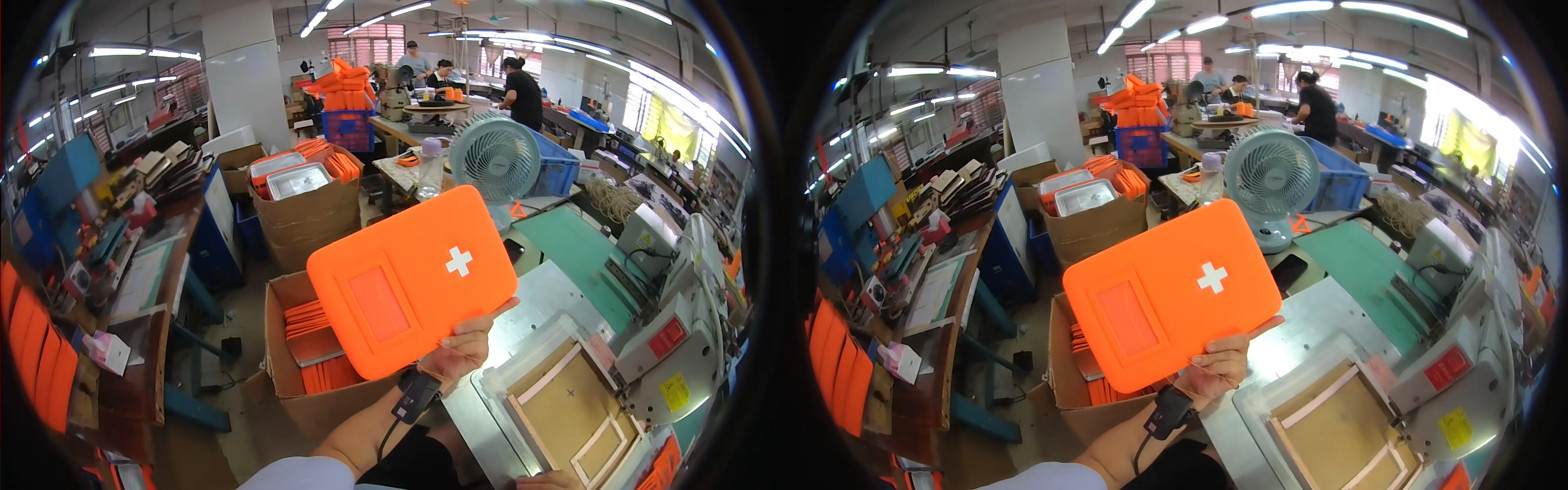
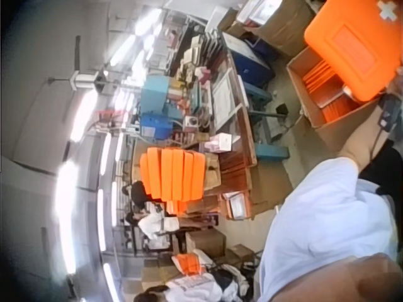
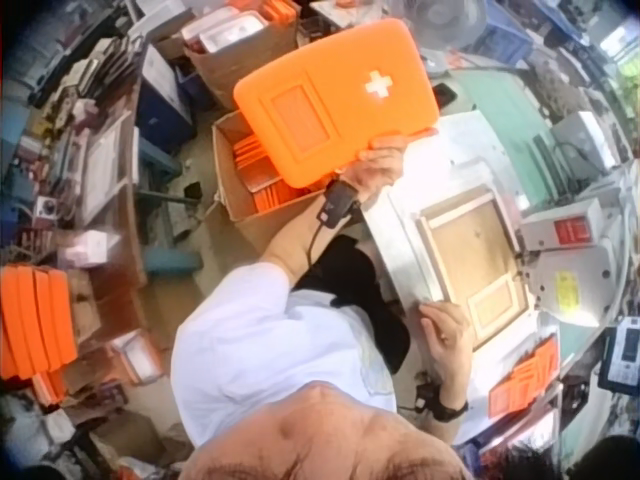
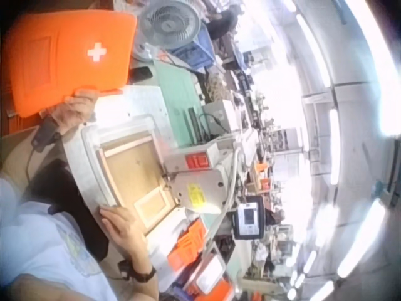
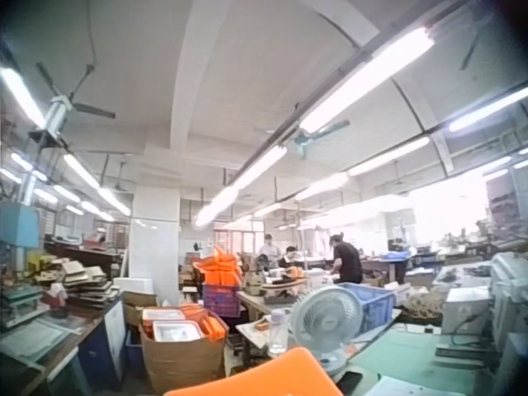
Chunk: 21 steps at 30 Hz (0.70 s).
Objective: Sewing and assembling orange medical pouches with a white cross logo using an industrial sewing machine in a factory.
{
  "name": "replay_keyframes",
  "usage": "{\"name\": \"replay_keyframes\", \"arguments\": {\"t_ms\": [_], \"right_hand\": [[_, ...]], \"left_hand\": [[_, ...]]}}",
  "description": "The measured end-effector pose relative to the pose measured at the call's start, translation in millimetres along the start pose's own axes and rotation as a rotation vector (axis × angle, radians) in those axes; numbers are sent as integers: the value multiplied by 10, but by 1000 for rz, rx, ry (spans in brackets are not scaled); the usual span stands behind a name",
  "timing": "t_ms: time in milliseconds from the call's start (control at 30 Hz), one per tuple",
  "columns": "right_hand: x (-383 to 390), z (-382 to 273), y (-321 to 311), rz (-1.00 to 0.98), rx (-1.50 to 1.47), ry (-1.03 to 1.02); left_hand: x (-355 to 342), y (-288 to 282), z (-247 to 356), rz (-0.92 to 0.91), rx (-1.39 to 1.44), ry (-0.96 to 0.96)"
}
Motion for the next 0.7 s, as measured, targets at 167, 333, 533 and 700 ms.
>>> {"name": "replay_keyframes", "arguments": {"t_ms": [167, 333, 533, 700], "right_hand": [[10, -12, -3, -4, 6, 8], [12, -39, -26, 12, -39, 70], [-19, -30, -48, 13, -42, 54], [-44, 1, -30, 30, -46, 52]], "left_hand": [[-3, 17, 34, -10, -26, 28], [185, 201, 473, 30, -182, 270], [1570, 955, 2202, 757, -1401, 1054], [1927, 979, 2666, 1483, -2652, 1123]]}}
Point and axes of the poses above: each hand's wrist, its own x-axis away from the middle knuckle, its own y-axis out of the palm, z = x × y, the point moved 4 cm from there along -x, towards the middle knuckle, and after that the axes turned 9 degrees about -z, right-handed, at the moved point
